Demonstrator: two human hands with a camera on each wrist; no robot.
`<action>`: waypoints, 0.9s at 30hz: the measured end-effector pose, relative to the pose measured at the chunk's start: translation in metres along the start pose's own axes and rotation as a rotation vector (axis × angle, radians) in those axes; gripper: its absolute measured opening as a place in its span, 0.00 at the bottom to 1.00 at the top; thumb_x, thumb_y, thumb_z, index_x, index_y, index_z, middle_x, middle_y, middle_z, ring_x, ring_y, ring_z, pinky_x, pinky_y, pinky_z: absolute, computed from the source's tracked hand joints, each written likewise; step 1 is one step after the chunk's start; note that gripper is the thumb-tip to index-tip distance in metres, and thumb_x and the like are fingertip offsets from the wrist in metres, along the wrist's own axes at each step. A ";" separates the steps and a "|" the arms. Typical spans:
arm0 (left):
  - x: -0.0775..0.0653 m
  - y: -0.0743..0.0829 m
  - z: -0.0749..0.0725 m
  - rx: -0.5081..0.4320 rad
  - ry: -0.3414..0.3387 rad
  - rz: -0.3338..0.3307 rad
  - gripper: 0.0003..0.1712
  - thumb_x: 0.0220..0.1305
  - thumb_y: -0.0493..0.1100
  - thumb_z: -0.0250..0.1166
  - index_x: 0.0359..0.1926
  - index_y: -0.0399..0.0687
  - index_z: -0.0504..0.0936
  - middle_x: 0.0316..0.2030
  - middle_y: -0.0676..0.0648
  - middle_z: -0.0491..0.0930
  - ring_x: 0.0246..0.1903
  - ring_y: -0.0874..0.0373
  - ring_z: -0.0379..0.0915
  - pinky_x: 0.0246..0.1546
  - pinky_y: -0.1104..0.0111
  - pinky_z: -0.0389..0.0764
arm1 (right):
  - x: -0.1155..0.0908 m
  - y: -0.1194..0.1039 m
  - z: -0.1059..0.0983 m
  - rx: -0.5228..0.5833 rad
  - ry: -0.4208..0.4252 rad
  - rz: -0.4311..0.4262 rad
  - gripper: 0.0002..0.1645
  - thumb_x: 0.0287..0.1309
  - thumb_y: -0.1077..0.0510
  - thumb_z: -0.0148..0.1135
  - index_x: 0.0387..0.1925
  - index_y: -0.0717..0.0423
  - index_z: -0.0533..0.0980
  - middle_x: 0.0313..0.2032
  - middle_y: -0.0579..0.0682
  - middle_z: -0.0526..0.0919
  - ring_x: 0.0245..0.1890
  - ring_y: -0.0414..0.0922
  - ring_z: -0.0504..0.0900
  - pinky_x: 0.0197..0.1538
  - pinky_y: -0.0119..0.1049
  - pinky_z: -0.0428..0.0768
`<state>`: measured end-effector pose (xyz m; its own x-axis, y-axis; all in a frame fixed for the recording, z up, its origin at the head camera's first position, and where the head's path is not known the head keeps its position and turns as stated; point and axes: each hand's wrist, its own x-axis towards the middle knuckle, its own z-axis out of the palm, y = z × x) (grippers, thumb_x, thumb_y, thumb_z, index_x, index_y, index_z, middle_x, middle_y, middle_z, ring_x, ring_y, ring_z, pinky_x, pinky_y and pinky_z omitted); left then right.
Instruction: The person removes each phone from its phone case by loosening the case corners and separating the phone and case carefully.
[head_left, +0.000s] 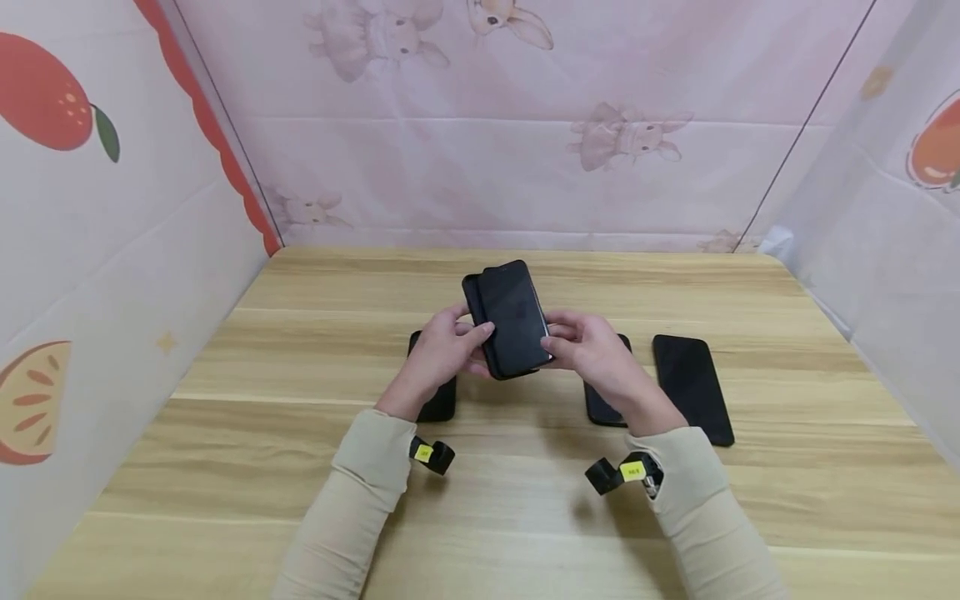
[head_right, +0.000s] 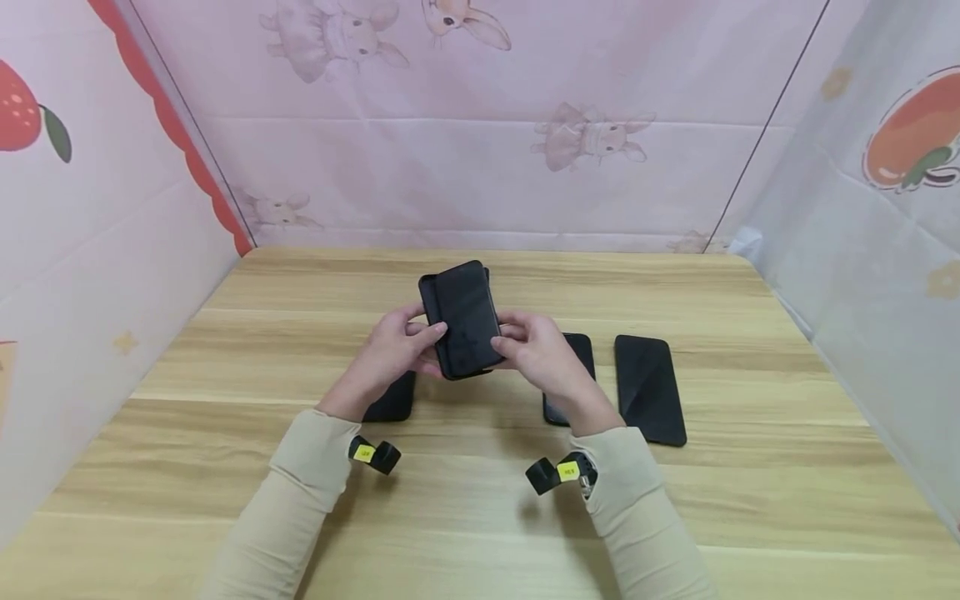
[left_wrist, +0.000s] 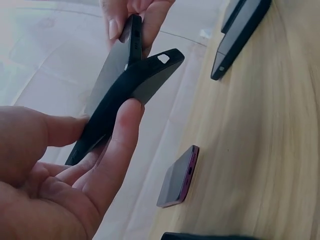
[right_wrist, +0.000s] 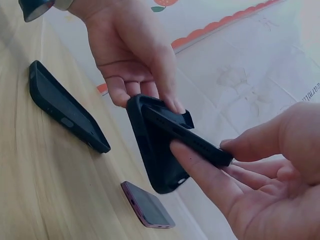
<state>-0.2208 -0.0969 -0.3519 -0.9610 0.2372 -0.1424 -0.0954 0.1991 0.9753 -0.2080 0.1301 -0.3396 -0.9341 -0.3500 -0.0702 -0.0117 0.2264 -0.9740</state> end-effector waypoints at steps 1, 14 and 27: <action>0.000 0.000 0.000 0.023 0.007 -0.003 0.35 0.72 0.47 0.60 0.74 0.45 0.57 0.49 0.37 0.84 0.28 0.50 0.86 0.40 0.55 0.87 | 0.000 0.000 -0.002 -0.006 0.008 0.007 0.28 0.70 0.65 0.52 0.69 0.67 0.62 0.60 0.65 0.77 0.53 0.51 0.82 0.53 0.41 0.84; -0.001 0.000 -0.004 0.214 -0.013 -0.103 0.33 0.74 0.44 0.58 0.73 0.40 0.57 0.47 0.37 0.85 0.23 0.53 0.85 0.36 0.61 0.87 | 0.016 0.018 -0.027 0.008 0.135 0.073 0.31 0.72 0.64 0.49 0.71 0.68 0.57 0.64 0.67 0.70 0.61 0.54 0.74 0.64 0.53 0.76; -0.002 -0.011 0.009 0.335 -0.087 -0.135 0.31 0.72 0.41 0.60 0.70 0.37 0.60 0.39 0.40 0.82 0.17 0.53 0.81 0.26 0.59 0.86 | 0.047 0.030 -0.043 0.005 0.180 0.108 0.31 0.71 0.67 0.48 0.70 0.73 0.55 0.60 0.70 0.70 0.55 0.55 0.77 0.61 0.53 0.77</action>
<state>-0.2159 -0.0910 -0.3634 -0.9185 0.2648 -0.2937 -0.1154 0.5308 0.8396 -0.2672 0.1596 -0.3627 -0.9785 -0.1557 -0.1353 0.0936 0.2494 -0.9639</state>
